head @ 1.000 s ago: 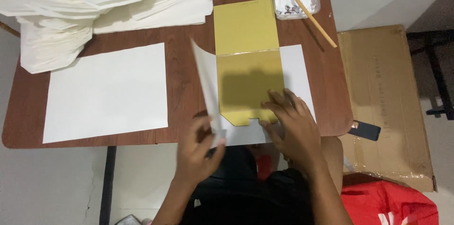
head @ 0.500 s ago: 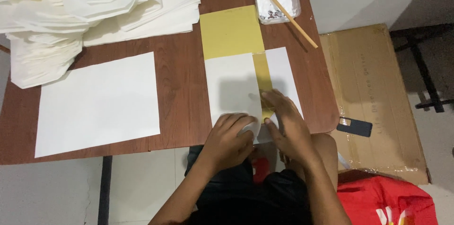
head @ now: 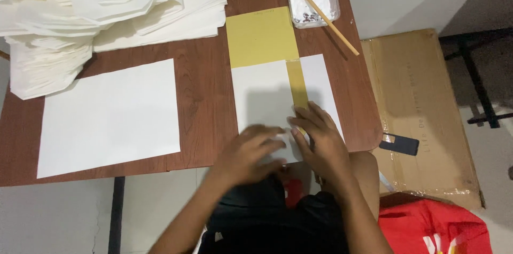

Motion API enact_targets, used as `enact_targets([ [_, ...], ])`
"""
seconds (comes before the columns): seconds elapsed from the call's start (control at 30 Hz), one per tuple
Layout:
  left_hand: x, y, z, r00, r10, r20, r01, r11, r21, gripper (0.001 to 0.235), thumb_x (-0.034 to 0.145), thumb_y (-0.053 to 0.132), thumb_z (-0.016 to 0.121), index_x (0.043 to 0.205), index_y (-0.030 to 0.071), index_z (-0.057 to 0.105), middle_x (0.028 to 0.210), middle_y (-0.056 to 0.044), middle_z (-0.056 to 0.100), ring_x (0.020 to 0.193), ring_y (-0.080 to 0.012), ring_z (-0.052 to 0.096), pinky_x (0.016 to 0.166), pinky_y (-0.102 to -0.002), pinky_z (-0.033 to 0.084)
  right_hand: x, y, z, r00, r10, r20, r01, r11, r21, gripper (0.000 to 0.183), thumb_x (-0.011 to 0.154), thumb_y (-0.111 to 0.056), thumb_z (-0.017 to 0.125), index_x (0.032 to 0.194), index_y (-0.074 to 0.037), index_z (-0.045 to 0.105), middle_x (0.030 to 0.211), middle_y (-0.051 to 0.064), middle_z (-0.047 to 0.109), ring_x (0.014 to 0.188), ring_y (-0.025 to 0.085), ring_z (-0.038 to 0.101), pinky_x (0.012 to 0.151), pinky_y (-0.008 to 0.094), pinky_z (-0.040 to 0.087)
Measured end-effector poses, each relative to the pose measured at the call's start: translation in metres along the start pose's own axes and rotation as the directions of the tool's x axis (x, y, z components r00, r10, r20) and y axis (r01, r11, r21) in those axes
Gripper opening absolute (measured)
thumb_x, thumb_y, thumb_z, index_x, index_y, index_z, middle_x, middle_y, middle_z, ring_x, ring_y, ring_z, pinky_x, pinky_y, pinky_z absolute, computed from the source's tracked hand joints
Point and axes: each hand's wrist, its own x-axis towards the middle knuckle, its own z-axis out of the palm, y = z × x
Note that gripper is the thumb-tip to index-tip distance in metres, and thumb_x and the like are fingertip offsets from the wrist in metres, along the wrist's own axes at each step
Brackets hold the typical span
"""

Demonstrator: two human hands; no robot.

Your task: The person applies white glue with a brush to the edges of a folded white paper piece, then presses the glued edges together. They repeat the process on a second white paper piece placed on a yellow backing sheet, applying glue and pressing the edges to adhere them.

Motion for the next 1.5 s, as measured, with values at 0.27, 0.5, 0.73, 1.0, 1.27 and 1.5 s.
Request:
enact_targets([
  [0.27, 0.037, -0.126, -0.083, 0.989, -0.055, 0.138, 0.004, 0.938, 0.347, 0.040, 0.098, 0.029, 0.071, 0.130, 0.005, 0.070, 0.142, -0.017, 0.065, 0.135, -0.0365, 0.057, 0.114, -0.054, 0.042, -0.002, 0.004, 0.007, 1.000, -0.012, -0.025, 0.012, 1.000, -0.015, 0.029, 0.102, -0.028, 0.059, 0.121, -0.012, 0.075, 0.138, 0.015, 0.066, 0.144, 0.040, 0.045, 0.122, 0.057, 0.029],
  [0.5, 0.034, -0.179, -0.088, 0.979, -0.119, 0.163, 0.045, 0.915, 0.401, 0.061, 0.089, 0.054, 0.074, 0.136, 0.016, 0.068, 0.142, -0.008, 0.066, 0.134, -0.0295, 0.060, 0.113, -0.054, 0.043, -0.014, -0.002, 0.007, 0.981, -0.130, -0.145, 0.127, 0.991, -0.034, 0.031, 0.095, -0.025, 0.068, 0.122, -0.009, 0.074, 0.130, 0.019, 0.069, 0.138, 0.042, 0.052, 0.122, 0.057, 0.031],
  [0.73, 0.036, -0.172, -0.096, 0.977, -0.146, 0.155, 0.101, 0.959, 0.264, 0.059, 0.093, 0.045, 0.074, 0.138, 0.009, 0.066, 0.151, -0.014, 0.057, 0.140, -0.0279, 0.052, 0.111, -0.055, 0.038, -0.061, -0.002, 0.032, 0.855, -0.504, -0.125, 0.432, 0.823, -0.368, 0.041, 0.086, -0.036, 0.083, 0.120, -0.019, 0.067, 0.127, -0.001, 0.068, 0.121, 0.024, 0.064, 0.117, 0.067, 0.029],
  [1.0, 0.034, -0.175, -0.096, 0.990, -0.083, 0.110, 0.054, 0.968, 0.246, 0.056, 0.091, 0.045, 0.078, 0.132, 0.008, 0.070, 0.145, -0.015, 0.063, 0.135, -0.0279, 0.058, 0.106, -0.052, 0.042, -0.066, -0.007, 0.046, 0.801, -0.572, -0.177, 0.398, 0.730, -0.555, 0.025, 0.088, -0.023, 0.084, 0.111, -0.026, 0.073, 0.118, -0.004, 0.071, 0.110, 0.020, 0.067, 0.111, 0.070, 0.027],
  [1.27, 0.034, -0.173, -0.095, 0.973, -0.169, 0.157, 0.120, 0.953, 0.279, 0.061, 0.093, 0.053, 0.071, 0.137, 0.010, 0.067, 0.150, -0.011, 0.058, 0.142, -0.0228, 0.049, 0.115, -0.056, 0.031, -0.067, -0.003, 0.053, 0.768, -0.586, -0.258, 0.340, 0.715, -0.610, 0.027, 0.085, -0.015, 0.092, 0.104, -0.022, 0.074, 0.108, -0.007, 0.073, 0.103, 0.019, 0.068, 0.113, 0.065, 0.027],
  [1.5, 0.031, -0.183, -0.088, 0.994, -0.071, 0.081, 0.043, 0.951, 0.308, 0.056, 0.091, 0.045, 0.080, 0.133, 0.009, 0.070, 0.146, -0.011, 0.063, 0.137, -0.0244, 0.056, 0.113, -0.058, 0.036, -0.066, -0.001, 0.055, 0.766, -0.590, -0.257, 0.345, 0.713, -0.610, 0.021, 0.086, -0.015, 0.089, 0.100, -0.022, 0.075, 0.103, -0.008, 0.072, 0.102, 0.019, 0.068, 0.112, 0.067, 0.026],
])
